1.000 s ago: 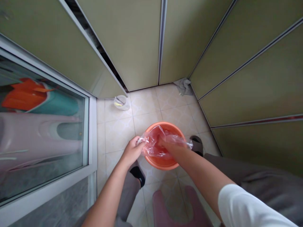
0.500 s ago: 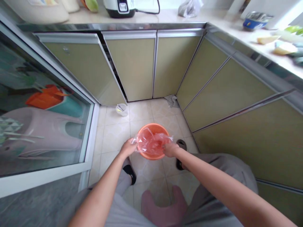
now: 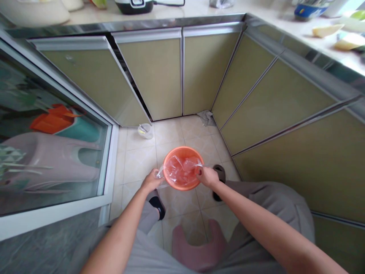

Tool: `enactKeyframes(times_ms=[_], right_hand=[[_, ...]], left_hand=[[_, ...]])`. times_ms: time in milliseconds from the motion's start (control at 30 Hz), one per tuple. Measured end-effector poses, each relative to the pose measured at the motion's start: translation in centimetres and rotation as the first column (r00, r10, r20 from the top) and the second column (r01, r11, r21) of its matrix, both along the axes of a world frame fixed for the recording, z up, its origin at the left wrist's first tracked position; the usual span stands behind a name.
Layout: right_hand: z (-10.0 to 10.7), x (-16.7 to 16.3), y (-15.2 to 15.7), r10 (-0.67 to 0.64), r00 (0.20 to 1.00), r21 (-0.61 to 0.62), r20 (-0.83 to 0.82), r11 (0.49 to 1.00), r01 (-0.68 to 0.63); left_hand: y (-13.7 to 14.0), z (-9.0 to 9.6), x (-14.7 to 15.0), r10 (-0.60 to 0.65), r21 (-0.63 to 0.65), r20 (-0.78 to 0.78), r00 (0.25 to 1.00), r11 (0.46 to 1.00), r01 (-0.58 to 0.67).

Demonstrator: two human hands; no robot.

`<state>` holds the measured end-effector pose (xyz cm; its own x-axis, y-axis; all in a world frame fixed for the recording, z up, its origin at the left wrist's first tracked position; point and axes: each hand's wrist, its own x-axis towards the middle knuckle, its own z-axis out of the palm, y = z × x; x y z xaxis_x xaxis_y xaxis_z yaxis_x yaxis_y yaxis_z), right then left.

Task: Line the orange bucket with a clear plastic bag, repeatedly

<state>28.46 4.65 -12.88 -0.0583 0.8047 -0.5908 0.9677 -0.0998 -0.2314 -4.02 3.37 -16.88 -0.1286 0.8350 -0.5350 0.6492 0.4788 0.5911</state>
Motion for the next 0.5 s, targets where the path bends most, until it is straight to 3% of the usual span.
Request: enactKeyframes(times_ms=[67, 133, 200, 267, 367, 433, 500], right_hand=[[0.7, 0.2, 0.3, -0.042, 0.998, 0.170, 0.045, 0.985, 0.034], [1.4, 0.2, 0.7, -0.048, 0.997, 0.374, 0.056, 0.927, 0.024], [2.1, -0.1, 1.2, 0.043, 0.997, 0.546, 0.068, 0.835, -0.073], [2.5, -1.1, 1.7, 0.207, 0.971, 0.624, 0.117, 0.746, -0.234], [2.3, -3.8, 2.6, 0.393, 0.896, 0.566, 0.209, 0.698, -0.438], [1.8, -5.9, 3.3, 0.437, 0.865, 0.473, 0.248, 0.724, -0.502], [1.3, -7.4, 4.2, 0.417, 0.867, 0.365, 0.271, 0.789, -0.494]], left_hand=[[0.0, 1.0, 0.3, 0.004, 0.098, -0.114, 0.993, 0.995, 0.008], [-0.2, 2.3, 0.8, -0.036, 0.237, -0.258, 0.965, 0.967, 0.099], [-0.4, 3.5, 1.6, -0.104, 0.332, -0.403, 0.909, 0.909, 0.251], [-0.6, 4.3, 2.6, -0.180, 0.354, -0.506, 0.844, 0.848, 0.393], [-0.3, 4.3, 4.1, -0.248, 0.314, -0.588, 0.770, 0.807, 0.500], [0.3, 3.6, 5.0, -0.260, 0.265, -0.613, 0.746, 0.822, 0.504], [1.1, 2.7, 5.5, -0.245, 0.209, -0.616, 0.749, 0.866, 0.455]])
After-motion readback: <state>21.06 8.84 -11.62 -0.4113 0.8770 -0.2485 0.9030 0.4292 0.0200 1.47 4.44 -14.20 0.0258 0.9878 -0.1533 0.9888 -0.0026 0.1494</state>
